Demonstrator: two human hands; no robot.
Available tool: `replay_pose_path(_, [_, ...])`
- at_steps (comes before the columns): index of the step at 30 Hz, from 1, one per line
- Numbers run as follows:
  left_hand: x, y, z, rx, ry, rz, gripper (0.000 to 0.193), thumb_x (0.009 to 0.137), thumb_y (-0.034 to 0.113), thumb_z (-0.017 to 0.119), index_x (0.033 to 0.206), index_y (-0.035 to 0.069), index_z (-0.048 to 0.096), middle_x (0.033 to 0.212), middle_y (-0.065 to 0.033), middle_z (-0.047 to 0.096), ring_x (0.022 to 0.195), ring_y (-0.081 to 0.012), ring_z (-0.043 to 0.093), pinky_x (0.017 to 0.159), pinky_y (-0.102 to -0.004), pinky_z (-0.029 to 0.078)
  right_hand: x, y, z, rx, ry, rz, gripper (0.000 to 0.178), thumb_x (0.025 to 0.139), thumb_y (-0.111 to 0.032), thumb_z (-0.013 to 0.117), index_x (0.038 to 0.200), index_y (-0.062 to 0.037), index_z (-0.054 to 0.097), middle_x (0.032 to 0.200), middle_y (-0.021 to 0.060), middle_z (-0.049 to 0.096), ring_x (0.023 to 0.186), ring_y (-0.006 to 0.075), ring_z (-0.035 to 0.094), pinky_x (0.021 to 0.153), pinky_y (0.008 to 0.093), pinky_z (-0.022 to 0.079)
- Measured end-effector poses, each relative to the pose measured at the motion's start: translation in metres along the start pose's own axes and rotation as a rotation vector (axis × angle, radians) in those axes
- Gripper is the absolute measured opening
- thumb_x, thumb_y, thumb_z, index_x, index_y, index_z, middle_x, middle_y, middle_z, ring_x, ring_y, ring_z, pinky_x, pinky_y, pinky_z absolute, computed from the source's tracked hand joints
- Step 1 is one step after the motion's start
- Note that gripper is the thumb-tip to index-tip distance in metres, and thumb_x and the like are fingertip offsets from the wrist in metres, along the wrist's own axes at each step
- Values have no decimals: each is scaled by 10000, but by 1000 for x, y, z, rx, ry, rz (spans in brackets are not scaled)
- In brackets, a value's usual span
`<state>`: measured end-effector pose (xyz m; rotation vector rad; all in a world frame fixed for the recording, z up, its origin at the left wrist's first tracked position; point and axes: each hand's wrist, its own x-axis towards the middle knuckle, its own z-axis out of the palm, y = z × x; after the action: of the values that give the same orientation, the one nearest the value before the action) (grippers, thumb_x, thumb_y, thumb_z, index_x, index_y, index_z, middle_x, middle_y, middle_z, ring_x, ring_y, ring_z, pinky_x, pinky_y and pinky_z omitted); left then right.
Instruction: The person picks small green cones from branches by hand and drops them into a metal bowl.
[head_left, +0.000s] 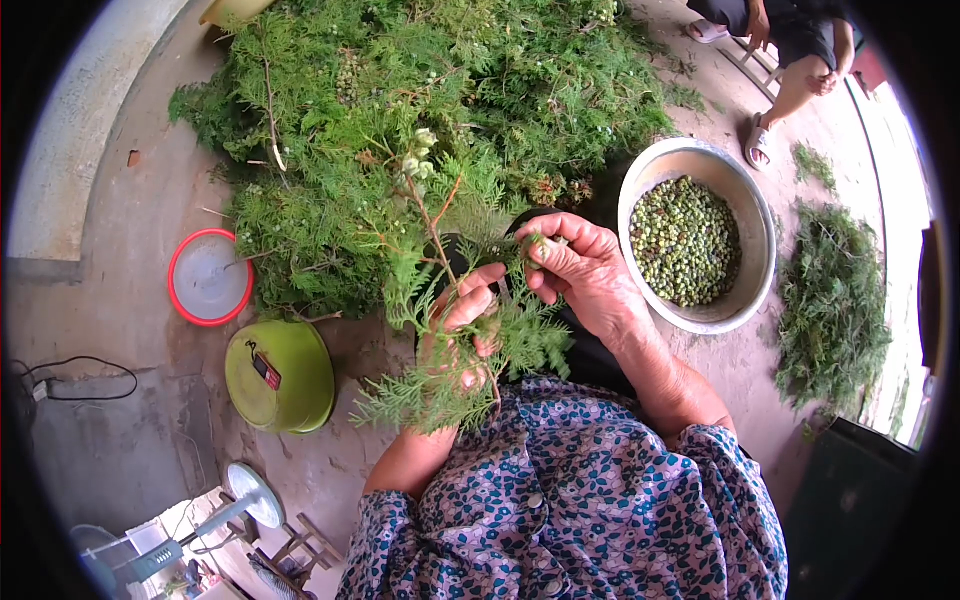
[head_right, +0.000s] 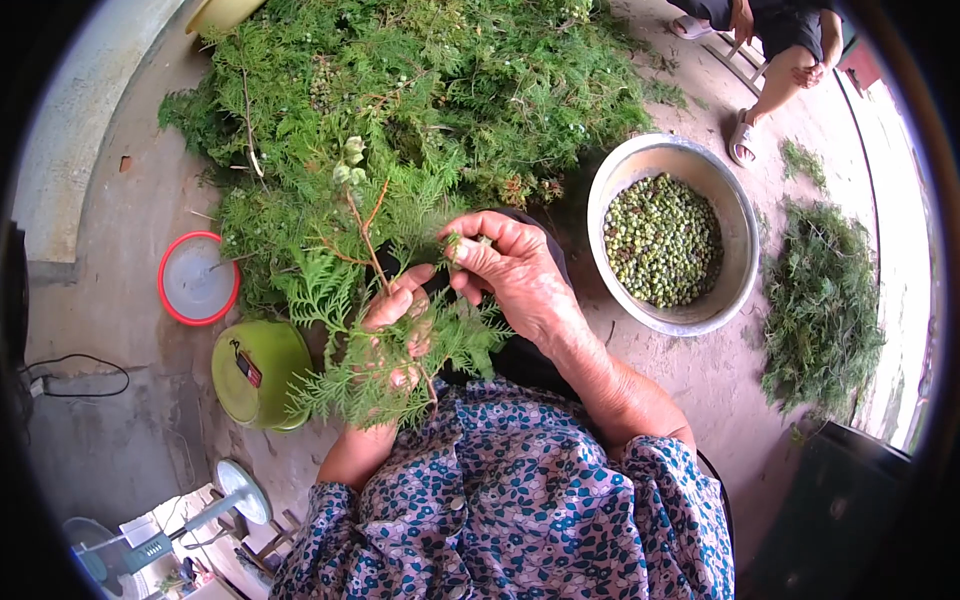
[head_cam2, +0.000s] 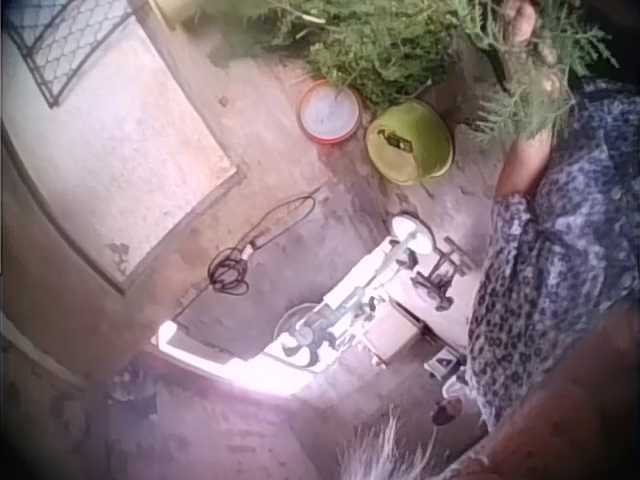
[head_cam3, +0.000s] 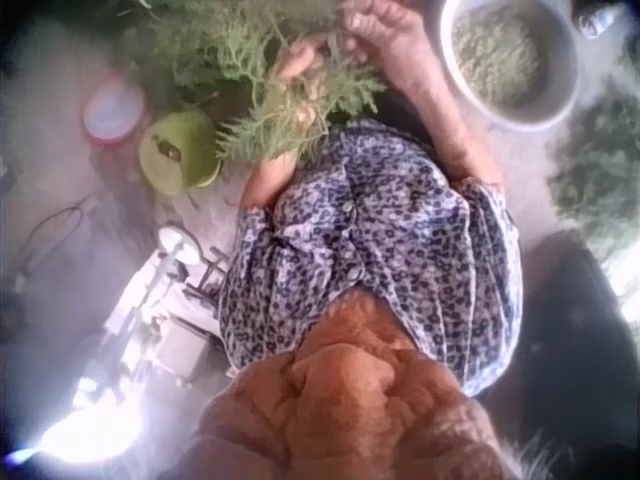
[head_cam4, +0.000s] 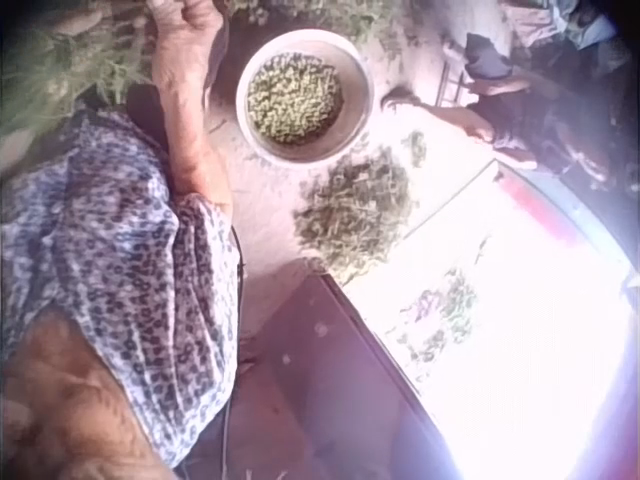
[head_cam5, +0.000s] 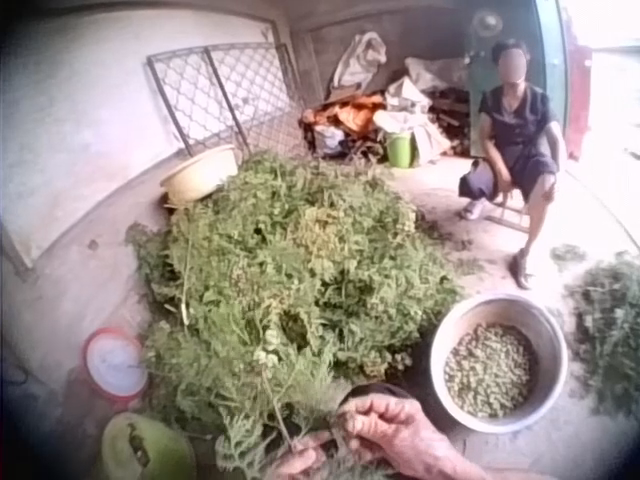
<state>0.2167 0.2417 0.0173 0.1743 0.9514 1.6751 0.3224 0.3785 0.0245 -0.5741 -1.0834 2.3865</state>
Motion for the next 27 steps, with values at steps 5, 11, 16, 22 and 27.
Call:
replay_pose_path(5, [3,-2,18,92,329,-16,116,779,64,648,885,17,641,715,12,607,529,-22,512,417,-155,363,0,11,-1,-194,-57,-61,179,814,-144,631,942,-21,604,721,-19,587,516,36,464,474,174,383])
replay_pose_path(11, [4,7,0,-257,74,-105,100,779,54,638,865,3,650,728,-25,635,492,-52,528,411,-170,410,1,2,-12,-380,103,-132,153,796,-99,643,920,-20,600,690,-30,538,554,26,447,507,172,376])
replay_pose_path(16, [8,-5,2,144,374,23,136,863,154,557,871,25,599,641,-11,519,422,-107,466,371,-228,363,3,0,-6,-908,36,-560,232,686,-46,693,899,-31,601,744,81,544,703,209,534,640,294,432])
replay_pose_path(22, [4,-4,8,57,255,45,124,863,190,571,821,78,607,607,10,537,428,-71,451,377,-210,342,-2,1,5,-973,-12,-558,262,655,42,656,902,-26,598,770,116,546,750,273,562,647,330,453])
replay_pose_path(27, [2,-4,7,251,369,86,76,789,61,647,853,21,647,778,-24,632,715,-90,585,656,-205,462,3,2,-3,-1015,-5,-612,243,661,52,650,883,-34,598,786,125,554,745,285,565,644,317,457])
